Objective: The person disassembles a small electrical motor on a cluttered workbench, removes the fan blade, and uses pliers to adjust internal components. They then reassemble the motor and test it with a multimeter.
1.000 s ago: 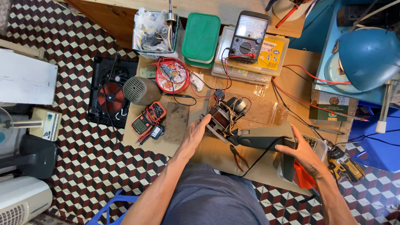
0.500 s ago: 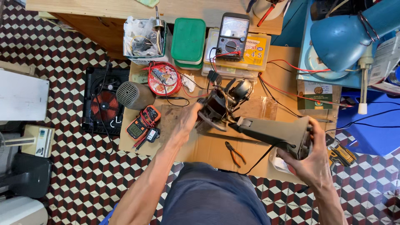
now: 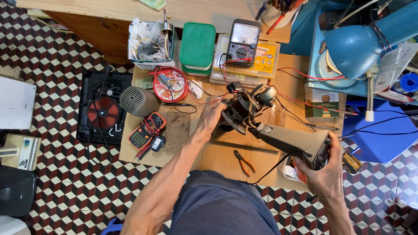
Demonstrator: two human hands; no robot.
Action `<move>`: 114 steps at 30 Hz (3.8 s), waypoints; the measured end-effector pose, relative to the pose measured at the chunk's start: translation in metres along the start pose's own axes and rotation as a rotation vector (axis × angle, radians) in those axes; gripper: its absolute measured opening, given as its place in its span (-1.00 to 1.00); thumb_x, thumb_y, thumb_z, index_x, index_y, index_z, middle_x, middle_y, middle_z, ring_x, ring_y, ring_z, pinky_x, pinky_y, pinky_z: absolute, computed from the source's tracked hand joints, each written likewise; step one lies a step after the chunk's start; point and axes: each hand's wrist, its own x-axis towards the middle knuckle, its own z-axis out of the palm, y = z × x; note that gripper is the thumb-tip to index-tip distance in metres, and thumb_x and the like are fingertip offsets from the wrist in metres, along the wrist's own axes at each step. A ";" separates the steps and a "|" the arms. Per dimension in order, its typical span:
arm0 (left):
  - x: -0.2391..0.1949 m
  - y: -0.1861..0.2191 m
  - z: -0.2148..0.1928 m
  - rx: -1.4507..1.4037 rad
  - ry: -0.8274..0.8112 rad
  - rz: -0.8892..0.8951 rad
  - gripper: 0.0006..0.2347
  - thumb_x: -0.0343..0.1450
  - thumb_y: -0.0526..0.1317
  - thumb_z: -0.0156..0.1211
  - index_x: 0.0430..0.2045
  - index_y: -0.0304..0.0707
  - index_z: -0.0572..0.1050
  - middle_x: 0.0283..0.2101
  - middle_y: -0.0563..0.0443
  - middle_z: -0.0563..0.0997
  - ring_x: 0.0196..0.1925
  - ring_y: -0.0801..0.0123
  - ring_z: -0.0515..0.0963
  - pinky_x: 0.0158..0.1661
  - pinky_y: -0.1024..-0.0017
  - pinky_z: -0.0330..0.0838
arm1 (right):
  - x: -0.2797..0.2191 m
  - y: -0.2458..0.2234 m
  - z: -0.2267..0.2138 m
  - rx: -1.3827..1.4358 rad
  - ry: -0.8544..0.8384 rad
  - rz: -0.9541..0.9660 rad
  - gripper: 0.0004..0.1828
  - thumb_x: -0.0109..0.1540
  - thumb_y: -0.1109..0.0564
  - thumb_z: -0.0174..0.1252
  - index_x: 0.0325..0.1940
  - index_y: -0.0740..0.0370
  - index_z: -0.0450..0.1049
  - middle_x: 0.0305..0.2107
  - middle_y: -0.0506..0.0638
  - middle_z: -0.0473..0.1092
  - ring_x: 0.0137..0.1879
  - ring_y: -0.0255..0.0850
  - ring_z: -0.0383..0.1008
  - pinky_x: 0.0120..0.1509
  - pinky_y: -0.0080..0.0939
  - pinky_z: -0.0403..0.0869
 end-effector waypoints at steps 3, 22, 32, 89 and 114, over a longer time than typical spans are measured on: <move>0.003 0.011 -0.005 0.222 0.026 0.040 -0.67 0.34 0.03 0.15 -0.56 -0.32 0.42 -0.51 0.11 0.35 -0.40 0.45 0.32 -0.32 0.39 0.23 | 0.007 0.012 0.010 0.192 -0.084 0.198 0.17 -0.05 0.06 0.43 0.58 0.16 0.02 0.18 0.18 0.32 0.22 -0.09 0.41 0.29 -0.11 0.40; -0.024 -0.018 -0.011 0.161 0.302 -0.178 -0.72 0.34 -0.02 0.30 -0.54 -0.30 0.56 -0.51 0.16 0.49 -0.52 0.53 0.36 -0.50 0.44 0.19 | 0.114 0.084 0.047 0.162 -0.506 0.049 0.14 -0.02 0.18 0.35 0.58 0.19 -0.06 0.40 0.21 0.15 0.48 -0.04 0.16 0.49 -0.11 0.15; -0.008 -0.007 -0.012 0.027 0.247 -0.340 -0.73 0.32 -0.02 0.27 -0.34 -0.25 0.60 -0.40 0.11 0.66 -0.43 0.49 0.63 -0.35 0.48 0.52 | 0.124 0.087 0.059 0.273 -0.523 0.253 0.11 -0.02 0.10 0.30 0.57 0.18 -0.02 0.31 0.19 0.29 0.35 -0.07 0.36 0.39 -0.20 0.32; -0.060 -0.038 -0.024 0.309 0.362 -0.267 -0.74 0.46 -0.17 0.25 -0.09 -0.40 0.63 -0.24 -0.03 0.71 -0.26 0.45 0.61 -0.22 0.51 0.52 | 0.108 0.278 0.071 -0.362 -0.689 0.588 -0.68 0.21 0.26 0.01 -0.56 0.34 0.59 -0.62 0.07 0.58 -0.49 -0.15 0.64 -0.17 -0.15 0.62; -0.053 -0.072 -0.049 -0.028 -0.112 -0.156 -0.66 0.48 -0.26 0.14 0.09 -0.55 0.41 -0.05 -0.18 0.69 -0.22 0.40 0.66 -0.15 0.48 0.58 | -0.022 0.005 0.027 1.047 -0.081 0.394 -0.68 0.44 0.27 -0.14 0.29 0.36 0.24 -0.07 0.37 0.45 -0.08 0.01 0.55 0.06 -0.05 0.54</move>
